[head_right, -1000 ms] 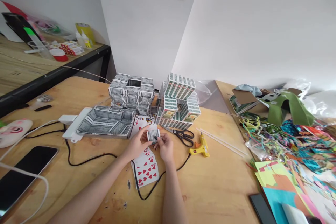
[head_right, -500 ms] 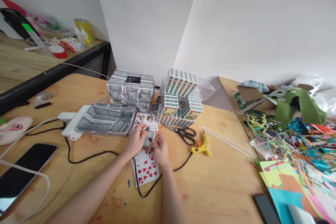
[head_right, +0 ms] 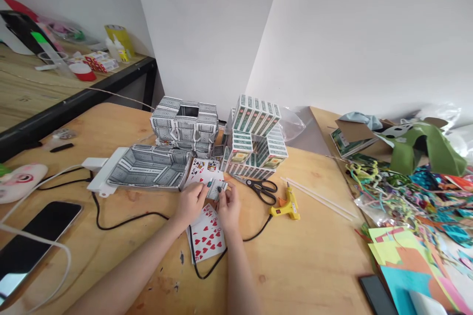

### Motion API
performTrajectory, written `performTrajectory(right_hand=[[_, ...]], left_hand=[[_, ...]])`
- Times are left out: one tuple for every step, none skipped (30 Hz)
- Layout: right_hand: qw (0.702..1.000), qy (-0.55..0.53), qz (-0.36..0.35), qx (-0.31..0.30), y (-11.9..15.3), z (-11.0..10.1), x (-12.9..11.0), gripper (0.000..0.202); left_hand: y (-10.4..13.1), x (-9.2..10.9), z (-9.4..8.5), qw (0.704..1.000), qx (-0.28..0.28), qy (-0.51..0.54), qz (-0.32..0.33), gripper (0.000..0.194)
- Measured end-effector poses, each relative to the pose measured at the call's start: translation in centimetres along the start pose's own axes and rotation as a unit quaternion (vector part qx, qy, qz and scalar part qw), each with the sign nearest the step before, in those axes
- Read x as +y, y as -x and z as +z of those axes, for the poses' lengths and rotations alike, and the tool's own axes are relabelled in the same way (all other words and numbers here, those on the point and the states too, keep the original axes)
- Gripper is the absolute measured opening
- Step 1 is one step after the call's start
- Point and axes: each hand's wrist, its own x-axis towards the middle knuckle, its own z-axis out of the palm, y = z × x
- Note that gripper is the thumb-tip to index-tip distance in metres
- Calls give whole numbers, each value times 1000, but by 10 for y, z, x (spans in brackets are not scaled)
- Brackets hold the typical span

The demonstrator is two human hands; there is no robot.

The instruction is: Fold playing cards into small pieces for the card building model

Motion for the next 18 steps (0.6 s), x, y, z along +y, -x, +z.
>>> performTrajectory(right_hand=[[999,30,-16,27,-2,-2,1,34],[996,67,-27,45,-4,-5,1,36],[991,104,-39,67,-6,-8,2,38],[985,138,-47,87,-7,-11,2,41],[980,163,-47,101,-9,-13,3,43],[975,187,-44,110,-10,-14,3,45],[971,206,-40,119,-10,-15,4,48],[966,220,-39,128,-11,-15,4,51],[963,229,-40,139,-11,-14,4,52],[959,234,-44,152,-10,-14,3,53],[957,235,-48,166,-10,-13,3,54],[955,232,-51,179,-9,-12,3,53],[954,225,-53,190,-9,-12,2,52],[955,213,-53,198,-8,-11,2,52],[958,197,-51,202,-7,-11,1,50],[962,179,-50,201,-7,-11,1,48],[966,159,-49,197,-6,-11,2,46],[970,140,-48,191,-6,-11,2,44]], left_hand=[[-1,0,-1,1000,17,5,12,24],[-1,0,-1,999,33,11,20,19],[-2,-1,-1,999,44,13,22,17],[-2,-1,0,998,49,13,21,21],[-2,-1,2,999,49,7,15,28],[-2,-2,5,999,44,-3,6,33],[-1,-3,7,999,35,-12,-1,37],[-1,-4,10,999,30,-17,-9,39],[0,-5,13,1000,23,-18,-12,40],[1,-7,14,1000,18,-16,-12,41],[1,-8,15,1000,14,-12,-11,41],[1,-8,16,1000,12,-7,-7,41],[1,-9,16,1000,12,-3,-4,41],[1,-10,15,1000,15,-1,-2,40],[1,-10,15,1000,18,0,-1,40],[1,-11,15,1000,21,0,-2,40],[1,-11,14,1000,23,1,-4,41],[1,-12,15,1000,22,1,-6,43]])
